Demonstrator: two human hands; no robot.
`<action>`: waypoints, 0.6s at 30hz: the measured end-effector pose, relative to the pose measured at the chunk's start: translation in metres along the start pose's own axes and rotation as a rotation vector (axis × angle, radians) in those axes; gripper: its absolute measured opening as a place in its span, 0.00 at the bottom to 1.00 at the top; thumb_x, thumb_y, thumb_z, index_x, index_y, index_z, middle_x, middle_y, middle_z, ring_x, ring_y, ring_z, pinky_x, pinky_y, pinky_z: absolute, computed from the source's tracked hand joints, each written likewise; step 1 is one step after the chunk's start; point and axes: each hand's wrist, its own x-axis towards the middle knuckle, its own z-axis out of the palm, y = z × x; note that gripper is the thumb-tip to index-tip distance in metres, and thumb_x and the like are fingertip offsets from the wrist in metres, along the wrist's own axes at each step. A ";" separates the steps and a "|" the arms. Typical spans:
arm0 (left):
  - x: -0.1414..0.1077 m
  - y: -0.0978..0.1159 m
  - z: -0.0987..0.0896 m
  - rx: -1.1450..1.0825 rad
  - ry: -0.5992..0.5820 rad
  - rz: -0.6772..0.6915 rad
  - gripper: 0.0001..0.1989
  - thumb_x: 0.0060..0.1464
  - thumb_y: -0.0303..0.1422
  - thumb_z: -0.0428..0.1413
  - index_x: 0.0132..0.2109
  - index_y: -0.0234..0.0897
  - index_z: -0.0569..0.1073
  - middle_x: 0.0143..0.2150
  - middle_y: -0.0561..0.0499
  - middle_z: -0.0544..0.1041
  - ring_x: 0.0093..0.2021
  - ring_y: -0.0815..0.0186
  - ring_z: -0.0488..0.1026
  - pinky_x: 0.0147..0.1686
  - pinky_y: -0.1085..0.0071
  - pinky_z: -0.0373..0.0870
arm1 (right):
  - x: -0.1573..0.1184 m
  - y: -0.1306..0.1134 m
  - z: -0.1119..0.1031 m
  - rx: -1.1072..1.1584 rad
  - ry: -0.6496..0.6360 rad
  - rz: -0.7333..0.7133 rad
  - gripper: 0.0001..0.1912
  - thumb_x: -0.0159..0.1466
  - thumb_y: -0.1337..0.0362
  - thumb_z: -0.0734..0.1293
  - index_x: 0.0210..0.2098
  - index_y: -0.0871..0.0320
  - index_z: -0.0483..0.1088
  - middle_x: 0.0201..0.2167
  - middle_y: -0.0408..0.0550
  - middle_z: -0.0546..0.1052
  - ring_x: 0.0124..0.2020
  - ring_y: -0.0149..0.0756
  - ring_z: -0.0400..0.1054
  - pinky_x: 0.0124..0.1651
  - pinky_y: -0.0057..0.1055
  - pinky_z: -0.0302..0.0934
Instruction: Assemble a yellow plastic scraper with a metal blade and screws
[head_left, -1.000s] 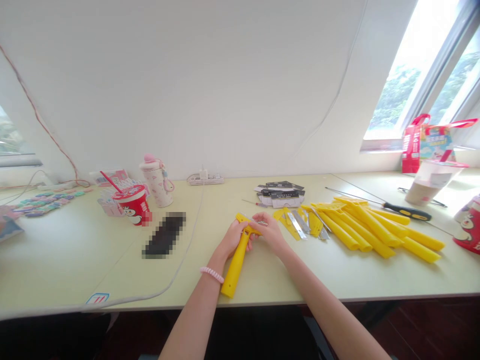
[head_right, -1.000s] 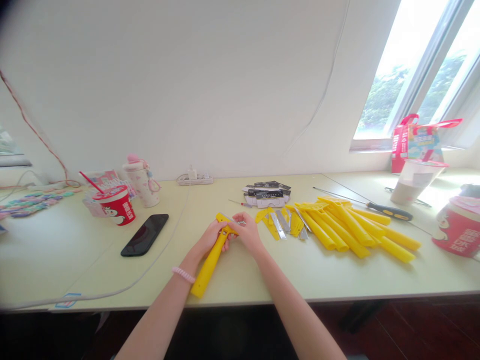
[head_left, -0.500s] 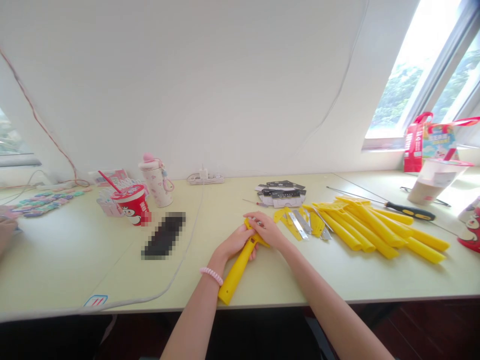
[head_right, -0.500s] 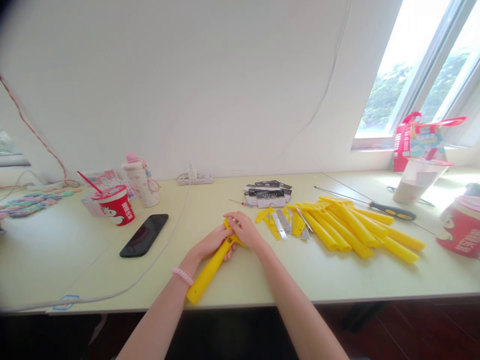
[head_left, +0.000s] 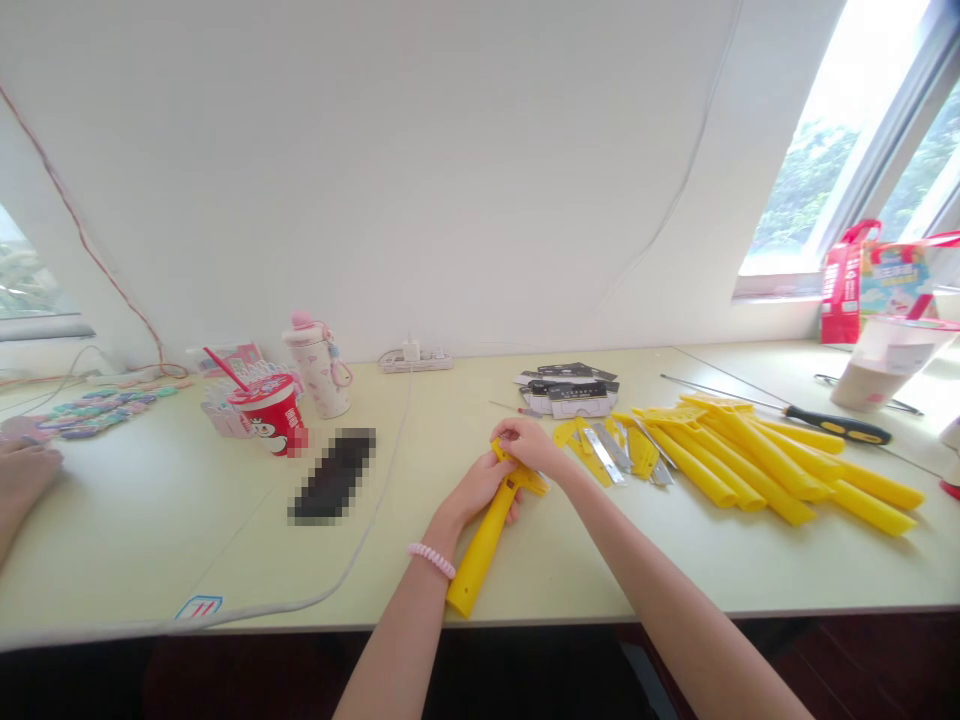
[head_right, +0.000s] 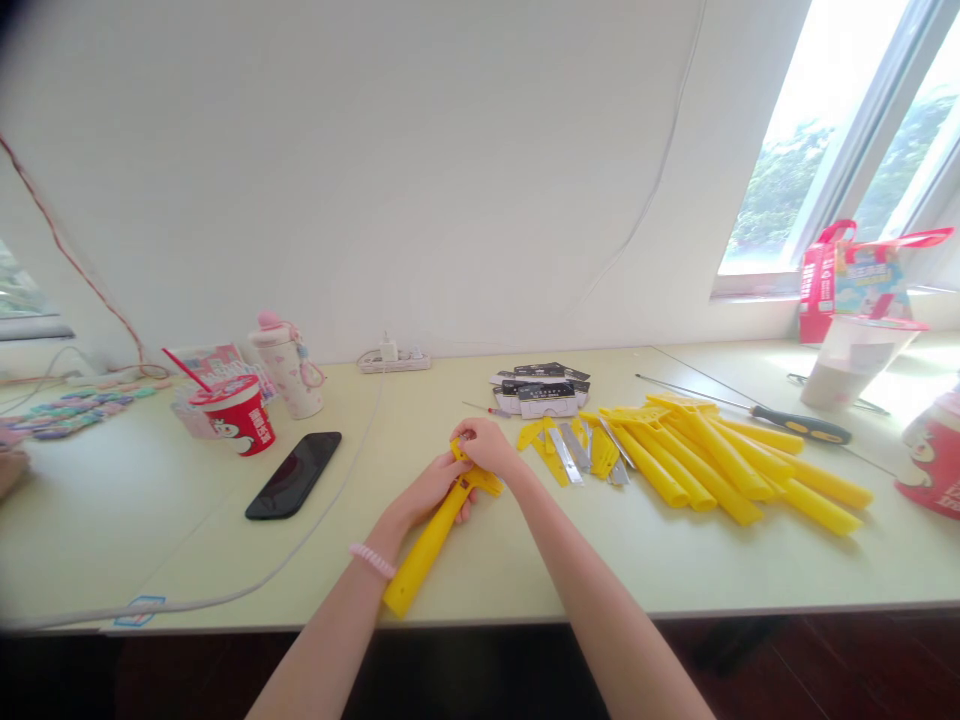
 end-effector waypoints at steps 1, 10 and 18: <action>0.000 0.001 0.001 -0.006 0.010 -0.009 0.16 0.53 0.43 0.45 0.42 0.35 0.60 0.25 0.50 0.69 0.17 0.70 0.67 0.18 0.72 0.65 | 0.002 -0.002 -0.001 -0.019 0.001 -0.002 0.12 0.45 0.75 0.59 0.25 0.58 0.71 0.24 0.44 0.73 0.28 0.31 0.65 0.30 0.26 0.57; -0.005 0.009 0.003 0.022 -0.007 -0.036 0.13 0.52 0.40 0.46 0.37 0.32 0.64 0.23 0.48 0.70 0.18 0.70 0.67 0.20 0.73 0.65 | 0.005 -0.011 -0.009 -0.004 -0.040 -0.012 0.12 0.46 0.75 0.59 0.26 0.59 0.71 0.21 0.42 0.70 0.25 0.29 0.62 0.29 0.26 0.55; -0.004 0.014 0.005 -0.022 0.098 -0.039 0.10 0.50 0.36 0.47 0.34 0.33 0.63 0.19 0.51 0.68 0.16 0.71 0.65 0.18 0.74 0.62 | 0.002 -0.005 -0.003 0.146 0.012 -0.002 0.14 0.53 0.67 0.61 0.39 0.55 0.70 0.35 0.45 0.70 0.33 0.30 0.64 0.37 0.28 0.59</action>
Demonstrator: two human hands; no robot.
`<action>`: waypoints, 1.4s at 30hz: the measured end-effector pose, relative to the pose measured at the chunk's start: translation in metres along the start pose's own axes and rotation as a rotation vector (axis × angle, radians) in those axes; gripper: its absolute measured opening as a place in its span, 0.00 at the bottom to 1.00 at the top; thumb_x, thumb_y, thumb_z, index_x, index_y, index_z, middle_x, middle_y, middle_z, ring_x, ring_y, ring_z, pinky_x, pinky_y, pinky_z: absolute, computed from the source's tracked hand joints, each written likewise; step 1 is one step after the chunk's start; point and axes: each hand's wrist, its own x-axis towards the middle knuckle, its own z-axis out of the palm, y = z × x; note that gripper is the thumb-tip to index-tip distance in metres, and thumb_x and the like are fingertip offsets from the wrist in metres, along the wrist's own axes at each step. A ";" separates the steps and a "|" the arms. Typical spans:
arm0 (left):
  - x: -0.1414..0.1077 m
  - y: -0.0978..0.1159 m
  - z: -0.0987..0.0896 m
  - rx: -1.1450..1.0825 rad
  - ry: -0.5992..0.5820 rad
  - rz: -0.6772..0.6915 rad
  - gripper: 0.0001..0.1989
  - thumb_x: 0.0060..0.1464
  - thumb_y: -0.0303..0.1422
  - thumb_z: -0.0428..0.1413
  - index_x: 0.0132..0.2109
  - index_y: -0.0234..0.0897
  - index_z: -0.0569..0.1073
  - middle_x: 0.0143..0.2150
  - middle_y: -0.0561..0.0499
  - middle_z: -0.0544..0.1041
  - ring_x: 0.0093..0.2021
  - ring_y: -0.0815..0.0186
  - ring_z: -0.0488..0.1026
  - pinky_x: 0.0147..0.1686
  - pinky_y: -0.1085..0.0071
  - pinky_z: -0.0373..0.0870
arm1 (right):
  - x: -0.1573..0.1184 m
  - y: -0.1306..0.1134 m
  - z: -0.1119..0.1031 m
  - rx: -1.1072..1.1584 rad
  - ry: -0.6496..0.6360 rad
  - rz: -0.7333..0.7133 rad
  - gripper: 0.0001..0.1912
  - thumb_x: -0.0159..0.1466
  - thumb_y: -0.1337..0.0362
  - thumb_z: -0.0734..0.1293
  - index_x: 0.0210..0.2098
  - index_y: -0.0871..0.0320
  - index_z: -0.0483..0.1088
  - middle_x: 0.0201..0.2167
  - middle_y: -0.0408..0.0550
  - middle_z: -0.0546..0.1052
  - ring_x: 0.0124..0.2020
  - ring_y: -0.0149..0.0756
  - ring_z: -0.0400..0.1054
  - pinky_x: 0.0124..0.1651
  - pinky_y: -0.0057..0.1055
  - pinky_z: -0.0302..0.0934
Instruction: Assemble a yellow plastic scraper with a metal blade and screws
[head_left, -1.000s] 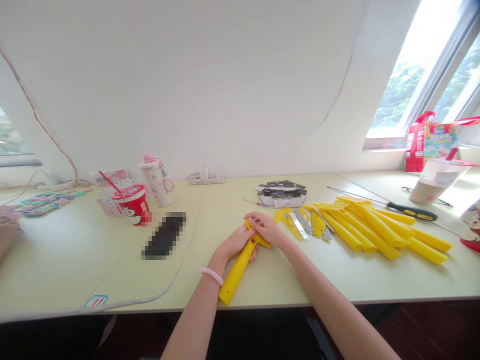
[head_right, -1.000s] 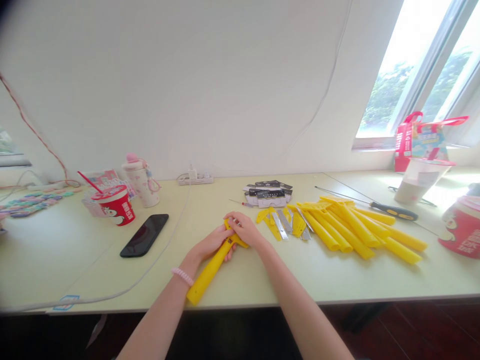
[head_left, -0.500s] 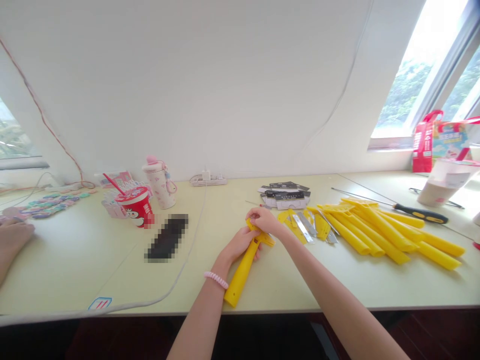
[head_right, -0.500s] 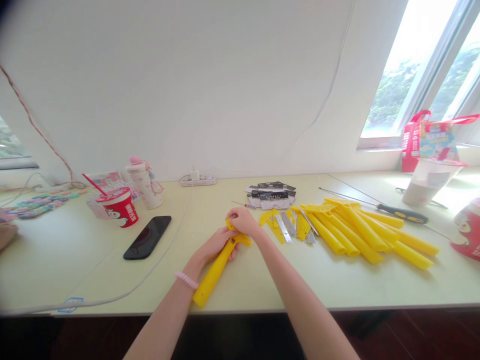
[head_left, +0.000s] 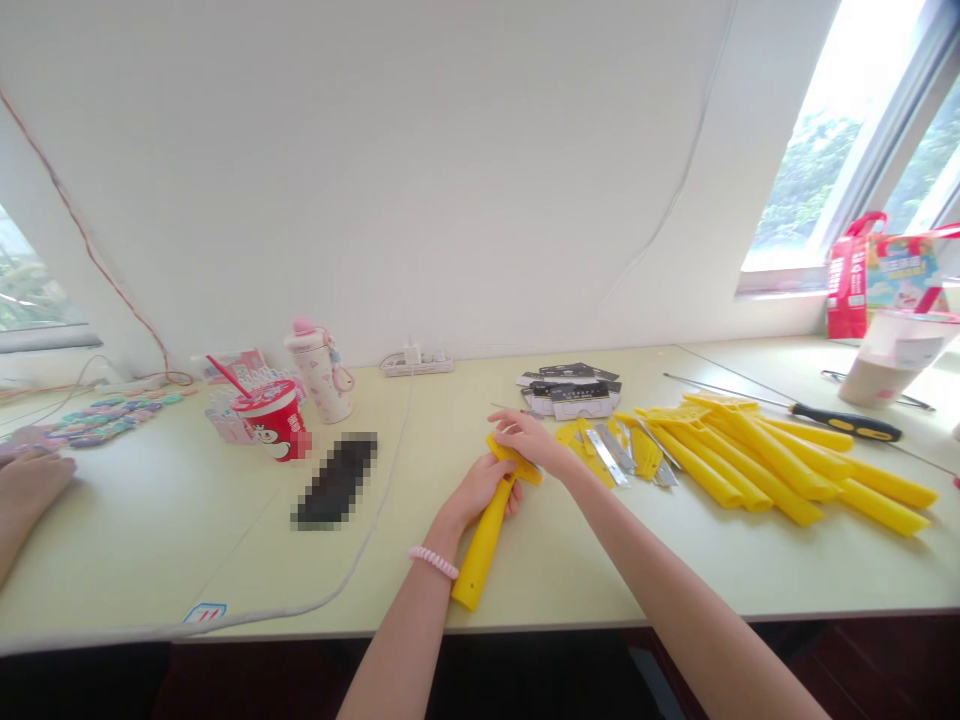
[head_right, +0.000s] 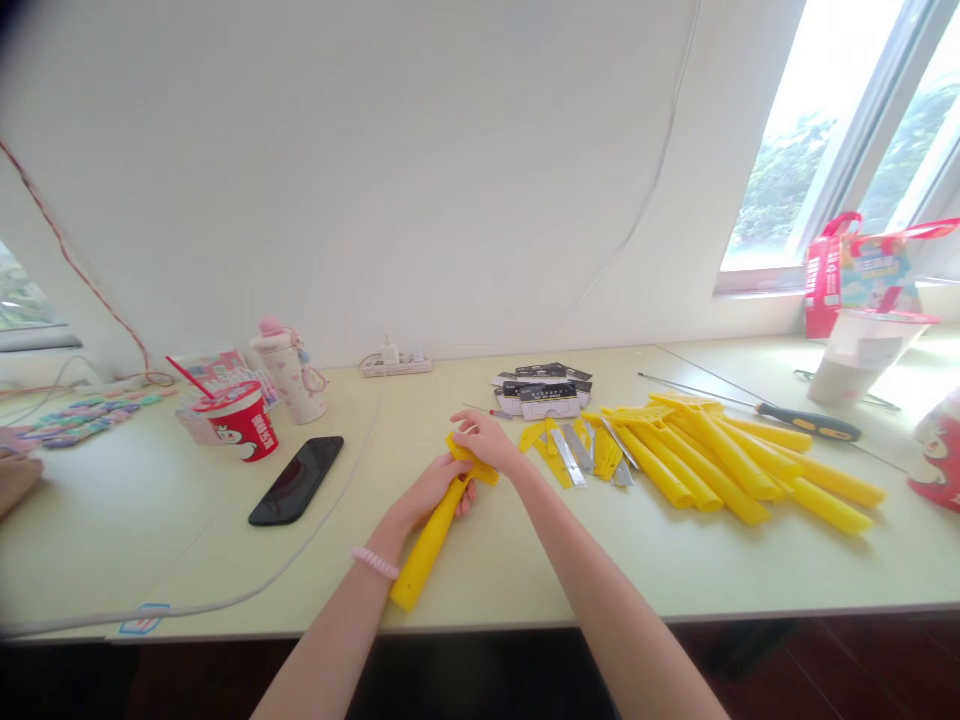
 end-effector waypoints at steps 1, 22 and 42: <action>0.000 0.001 0.000 -0.014 0.066 -0.002 0.09 0.49 0.36 0.48 0.33 0.33 0.63 0.19 0.52 0.68 0.15 0.71 0.64 0.17 0.75 0.61 | 0.002 0.003 0.001 -0.013 0.052 -0.010 0.15 0.53 0.67 0.61 0.41 0.55 0.69 0.37 0.46 0.70 0.35 0.30 0.64 0.40 0.29 0.59; -0.001 0.005 -0.005 0.001 0.443 0.085 0.07 0.48 0.34 0.48 0.31 0.34 0.63 0.20 0.50 0.69 0.17 0.72 0.65 0.19 0.76 0.61 | -0.030 0.045 -0.029 -0.541 0.269 0.035 0.13 0.51 0.73 0.58 0.28 0.56 0.72 0.30 0.46 0.74 0.33 0.33 0.64 0.35 0.27 0.55; -0.011 0.018 0.000 0.136 0.347 -0.004 0.12 0.57 0.34 0.42 0.33 0.39 0.70 0.22 0.52 0.73 0.34 0.63 0.73 0.24 0.75 0.65 | -0.031 0.046 -0.019 -0.699 0.279 -0.014 0.13 0.54 0.70 0.59 0.36 0.57 0.71 0.36 0.48 0.68 0.43 0.36 0.60 0.46 0.31 0.49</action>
